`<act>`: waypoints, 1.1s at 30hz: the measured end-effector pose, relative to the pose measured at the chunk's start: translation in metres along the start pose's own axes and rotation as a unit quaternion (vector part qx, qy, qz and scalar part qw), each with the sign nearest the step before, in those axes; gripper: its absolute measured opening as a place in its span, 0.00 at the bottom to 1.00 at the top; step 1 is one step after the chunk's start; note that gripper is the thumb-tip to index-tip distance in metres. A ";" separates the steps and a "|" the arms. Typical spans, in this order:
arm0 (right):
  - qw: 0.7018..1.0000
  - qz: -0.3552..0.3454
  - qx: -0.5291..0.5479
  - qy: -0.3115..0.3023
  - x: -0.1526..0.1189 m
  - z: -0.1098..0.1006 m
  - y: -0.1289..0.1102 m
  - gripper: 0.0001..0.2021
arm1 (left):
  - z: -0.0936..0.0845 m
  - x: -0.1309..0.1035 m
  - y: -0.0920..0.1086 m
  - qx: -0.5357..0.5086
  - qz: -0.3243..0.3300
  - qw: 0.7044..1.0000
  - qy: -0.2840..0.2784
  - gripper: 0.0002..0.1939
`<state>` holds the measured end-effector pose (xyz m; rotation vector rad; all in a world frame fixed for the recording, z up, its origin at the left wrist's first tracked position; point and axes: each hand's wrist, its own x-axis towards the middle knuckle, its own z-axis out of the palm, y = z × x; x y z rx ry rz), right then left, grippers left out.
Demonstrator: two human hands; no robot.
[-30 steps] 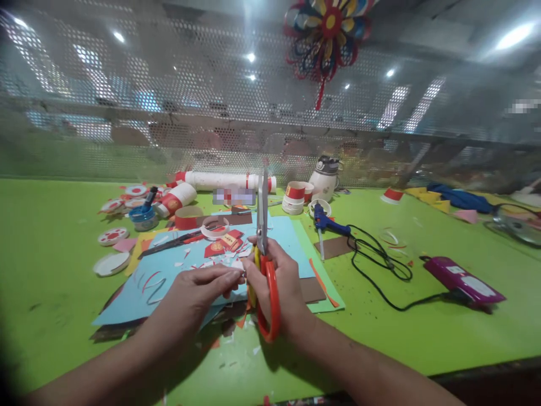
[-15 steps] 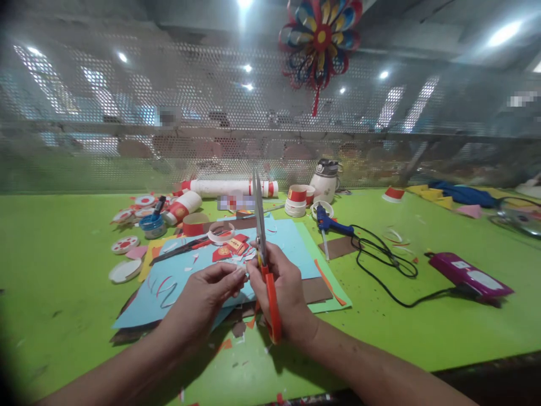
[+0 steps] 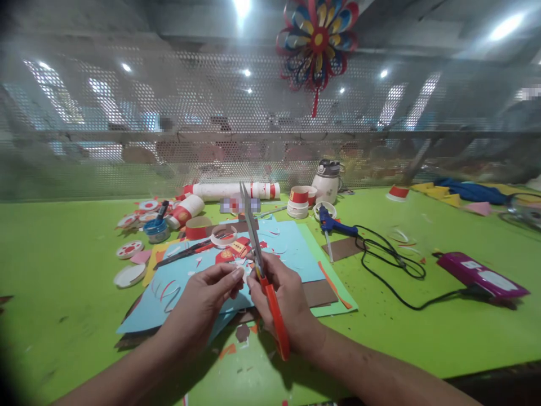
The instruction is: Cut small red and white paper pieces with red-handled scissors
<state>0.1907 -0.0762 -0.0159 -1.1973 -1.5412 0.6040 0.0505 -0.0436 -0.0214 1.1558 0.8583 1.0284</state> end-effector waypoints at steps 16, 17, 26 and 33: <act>0.999 0.014 -0.041 -0.030 0.003 -0.003 0.000 0.10 | -0.014 0.013 0.008 -0.001 0.048 0.999 0.024 0.09; 0.998 0.018 -0.044 -0.036 0.003 -0.004 -0.001 0.11 | -0.018 0.016 0.011 -0.015 0.054 0.997 0.049 0.08; 0.978 0.000 -0.141 -0.150 0.013 -0.023 -0.010 0.15 | -0.040 0.031 0.034 -0.104 0.115 0.979 0.129 0.07; 0.946 -0.016 -0.244 -0.212 0.005 -0.028 -0.006 0.18 | -0.047 0.034 0.042 -0.159 0.152 0.964 0.152 0.09</act>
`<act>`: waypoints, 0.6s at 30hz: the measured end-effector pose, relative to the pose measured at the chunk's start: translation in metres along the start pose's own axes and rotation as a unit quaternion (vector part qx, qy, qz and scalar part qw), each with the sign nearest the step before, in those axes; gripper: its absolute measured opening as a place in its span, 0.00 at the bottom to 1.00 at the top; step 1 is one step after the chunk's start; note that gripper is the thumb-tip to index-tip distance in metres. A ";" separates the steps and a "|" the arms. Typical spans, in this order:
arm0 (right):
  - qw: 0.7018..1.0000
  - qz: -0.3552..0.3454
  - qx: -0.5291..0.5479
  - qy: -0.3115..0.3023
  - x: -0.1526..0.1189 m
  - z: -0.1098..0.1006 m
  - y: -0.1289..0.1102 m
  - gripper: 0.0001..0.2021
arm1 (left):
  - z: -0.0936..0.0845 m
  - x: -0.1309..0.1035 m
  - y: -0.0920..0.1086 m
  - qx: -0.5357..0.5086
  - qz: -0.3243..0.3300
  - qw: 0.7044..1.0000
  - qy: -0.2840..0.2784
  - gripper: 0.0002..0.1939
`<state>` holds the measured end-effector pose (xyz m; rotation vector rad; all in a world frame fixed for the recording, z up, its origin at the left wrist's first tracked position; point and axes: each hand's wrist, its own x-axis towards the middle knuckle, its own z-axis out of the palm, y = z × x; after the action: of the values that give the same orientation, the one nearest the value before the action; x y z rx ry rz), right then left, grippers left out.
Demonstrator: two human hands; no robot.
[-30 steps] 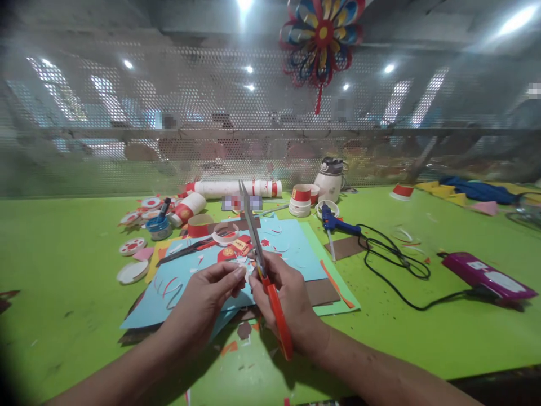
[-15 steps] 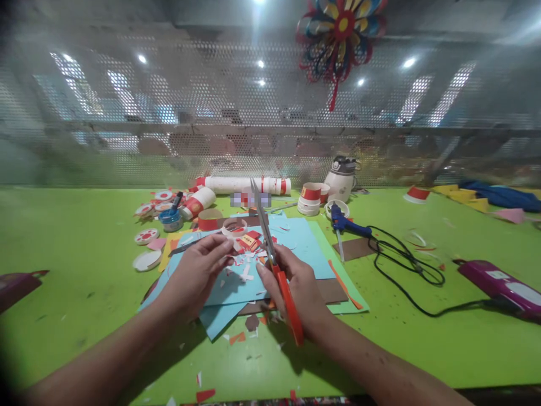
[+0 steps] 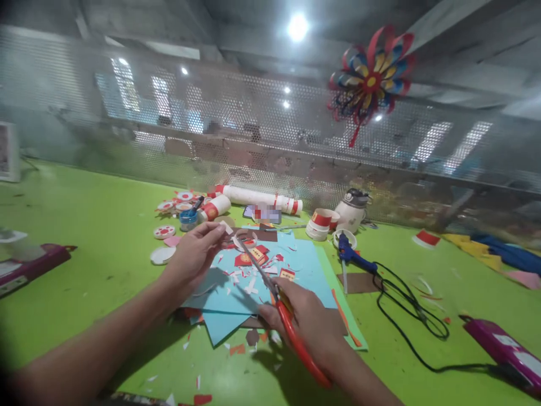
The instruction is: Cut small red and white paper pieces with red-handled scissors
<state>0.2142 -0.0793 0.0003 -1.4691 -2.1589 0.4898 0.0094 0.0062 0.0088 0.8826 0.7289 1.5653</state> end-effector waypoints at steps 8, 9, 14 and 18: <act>0.998 -0.036 0.029 -0.031 -0.006 0.003 -0.003 0.13 | 0.003 -0.008 0.009 -0.019 -0.027 0.999 0.001 0.06; 0.998 -0.042 0.032 -0.024 -0.006 0.004 -0.003 0.13 | 0.004 -0.009 0.009 -0.014 -0.035 0.999 -0.001 0.06; 0.998 -0.042 0.040 0.009 -0.009 0.011 0.000 0.13 | 0.006 -0.013 0.009 0.001 -0.058 0.998 -0.002 0.06; 0.999 -0.017 0.038 -0.027 -0.011 0.014 0.000 0.12 | 0.007 -0.013 0.008 0.007 -0.072 0.997 -0.010 0.05</act>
<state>0.2097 -0.0901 -0.0132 -1.3916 -2.1783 0.5980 0.0121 -0.0076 0.0168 0.8364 0.7725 1.4245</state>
